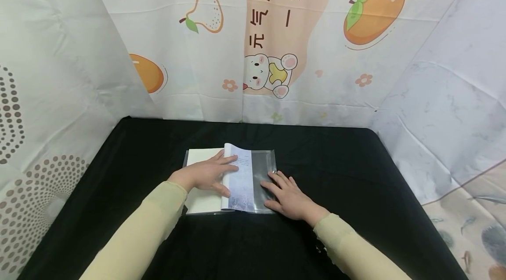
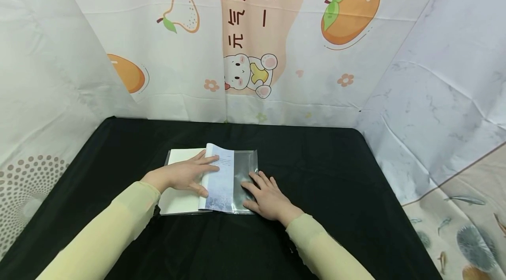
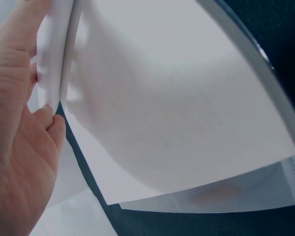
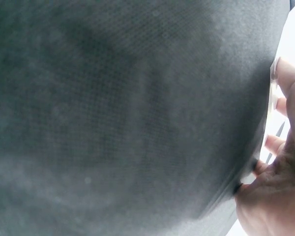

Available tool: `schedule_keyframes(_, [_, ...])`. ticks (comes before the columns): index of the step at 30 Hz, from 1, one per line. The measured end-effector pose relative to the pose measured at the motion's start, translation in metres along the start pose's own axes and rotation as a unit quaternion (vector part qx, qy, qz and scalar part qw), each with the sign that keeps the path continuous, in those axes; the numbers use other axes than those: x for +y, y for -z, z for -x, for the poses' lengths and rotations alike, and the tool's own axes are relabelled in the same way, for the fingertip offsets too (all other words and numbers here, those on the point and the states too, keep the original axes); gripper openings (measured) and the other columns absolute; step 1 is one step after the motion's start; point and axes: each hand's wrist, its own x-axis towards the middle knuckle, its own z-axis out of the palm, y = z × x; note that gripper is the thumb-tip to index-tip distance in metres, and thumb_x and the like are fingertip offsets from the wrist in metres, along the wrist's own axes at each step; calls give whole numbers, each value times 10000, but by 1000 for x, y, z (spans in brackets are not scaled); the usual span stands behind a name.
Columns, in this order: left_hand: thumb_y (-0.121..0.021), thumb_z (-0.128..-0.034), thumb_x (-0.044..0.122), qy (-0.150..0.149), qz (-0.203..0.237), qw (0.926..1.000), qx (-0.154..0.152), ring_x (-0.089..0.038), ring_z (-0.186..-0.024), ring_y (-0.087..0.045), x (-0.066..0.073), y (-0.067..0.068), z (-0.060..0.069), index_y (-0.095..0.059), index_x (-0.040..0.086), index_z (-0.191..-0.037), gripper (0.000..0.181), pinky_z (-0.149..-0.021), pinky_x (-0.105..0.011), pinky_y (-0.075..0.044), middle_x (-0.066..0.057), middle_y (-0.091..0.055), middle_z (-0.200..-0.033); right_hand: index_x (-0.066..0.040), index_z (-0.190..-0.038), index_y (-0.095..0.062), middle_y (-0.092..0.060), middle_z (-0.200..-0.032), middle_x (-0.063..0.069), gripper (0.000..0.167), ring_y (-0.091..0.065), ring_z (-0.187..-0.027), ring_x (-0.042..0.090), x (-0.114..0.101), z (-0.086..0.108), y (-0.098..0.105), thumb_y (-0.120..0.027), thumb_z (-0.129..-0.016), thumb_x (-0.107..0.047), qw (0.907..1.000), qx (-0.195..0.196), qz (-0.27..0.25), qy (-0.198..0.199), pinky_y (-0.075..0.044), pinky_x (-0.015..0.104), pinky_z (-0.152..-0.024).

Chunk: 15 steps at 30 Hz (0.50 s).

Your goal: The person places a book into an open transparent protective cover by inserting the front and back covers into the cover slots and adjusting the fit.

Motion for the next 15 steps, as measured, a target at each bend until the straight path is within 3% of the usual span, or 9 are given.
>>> schedule_keyframes(7, [-730,-760,739,0,-159,9999,-18,-323,-1588,14,2,2,0,-461,306,-1547,938,-1228,-546,-239,87,-166,-1712,-187,-1545,-456,-250,-1667,165,582,-168,-1539,444,4,-1,-4,-575,-1035,-442,9999,133,-21,75,-203,708,-1165])
schedule_keyframes(15, [-715,-757,757,76,-245,9996,-76,-326,-1588,5,4,3,-1,-451,313,-1553,949,-1222,-561,-244,90,-163,-1712,-177,-1543,-456,-242,-1668,168,561,-158,-1542,448,-1,0,2,-570,-1045,-409,10000,-48,-20,-47,-191,699,-1175])
